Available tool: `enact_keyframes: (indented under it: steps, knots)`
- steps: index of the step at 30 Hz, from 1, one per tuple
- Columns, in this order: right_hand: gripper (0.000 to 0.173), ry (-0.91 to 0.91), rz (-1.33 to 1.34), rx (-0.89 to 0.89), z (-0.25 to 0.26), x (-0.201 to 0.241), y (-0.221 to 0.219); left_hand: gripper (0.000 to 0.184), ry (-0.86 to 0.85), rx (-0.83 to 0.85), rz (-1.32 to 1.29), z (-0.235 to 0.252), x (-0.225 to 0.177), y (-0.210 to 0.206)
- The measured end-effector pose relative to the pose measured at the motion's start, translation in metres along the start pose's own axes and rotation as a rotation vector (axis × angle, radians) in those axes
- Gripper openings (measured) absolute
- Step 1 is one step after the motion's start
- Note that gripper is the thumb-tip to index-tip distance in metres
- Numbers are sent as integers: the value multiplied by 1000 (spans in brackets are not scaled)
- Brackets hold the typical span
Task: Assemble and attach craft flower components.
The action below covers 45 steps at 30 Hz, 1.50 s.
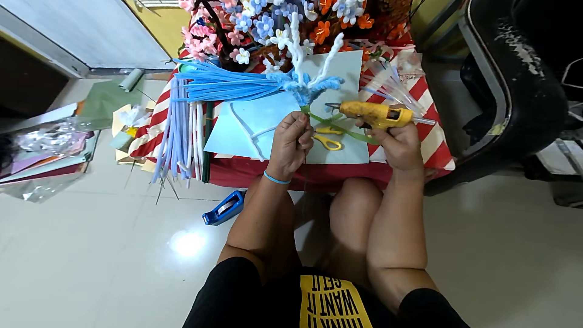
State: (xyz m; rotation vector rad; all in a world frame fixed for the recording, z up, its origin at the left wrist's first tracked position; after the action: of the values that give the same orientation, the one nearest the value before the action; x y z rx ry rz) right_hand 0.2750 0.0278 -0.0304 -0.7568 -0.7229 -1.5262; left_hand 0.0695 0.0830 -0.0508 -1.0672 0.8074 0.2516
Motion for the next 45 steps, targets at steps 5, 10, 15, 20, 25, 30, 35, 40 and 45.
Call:
enact_keyframes:
  steps: [5,10,15,20,25,30,35,40,45]
  knots:
    - [37,-225,-649,-97,4,-11,-15,16,-49,-12,21,-1,-4,0]
    - [38,-174,-838,-167,15,-10,-20,16,-88,-16,51,-1,-4,-6]
    - [48,24,-733,-555,-2,27,-5,13,-227,-72,165,-6,-7,-13]
    - [6,244,-360,-466,-13,61,-48,8,-305,-82,196,-13,-4,-22]
    - [12,201,-234,-395,-15,56,-74,6,-334,-53,192,-15,0,-29]
    - [12,198,-219,-400,-16,56,-73,7,-373,-36,241,-16,3,-31]
    - [12,197,-222,-401,-15,55,-73,6,-371,-32,272,-16,7,-32]
    - [13,181,-207,-415,-15,54,-72,5,-367,-29,272,-16,9,-33]
    - [12,172,-183,-423,-15,52,-71,7,-368,-21,270,-16,10,-34]
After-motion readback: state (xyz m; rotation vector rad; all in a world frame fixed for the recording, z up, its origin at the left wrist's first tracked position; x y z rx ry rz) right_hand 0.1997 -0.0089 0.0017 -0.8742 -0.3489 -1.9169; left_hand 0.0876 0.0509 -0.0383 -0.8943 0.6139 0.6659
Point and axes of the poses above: each hand's wrist, its own z-axis towards the middle knuckle, its own y-axis out of the back of the hand, x = y × z, the point moved 7 cm from there along z, towards the middle knuckle
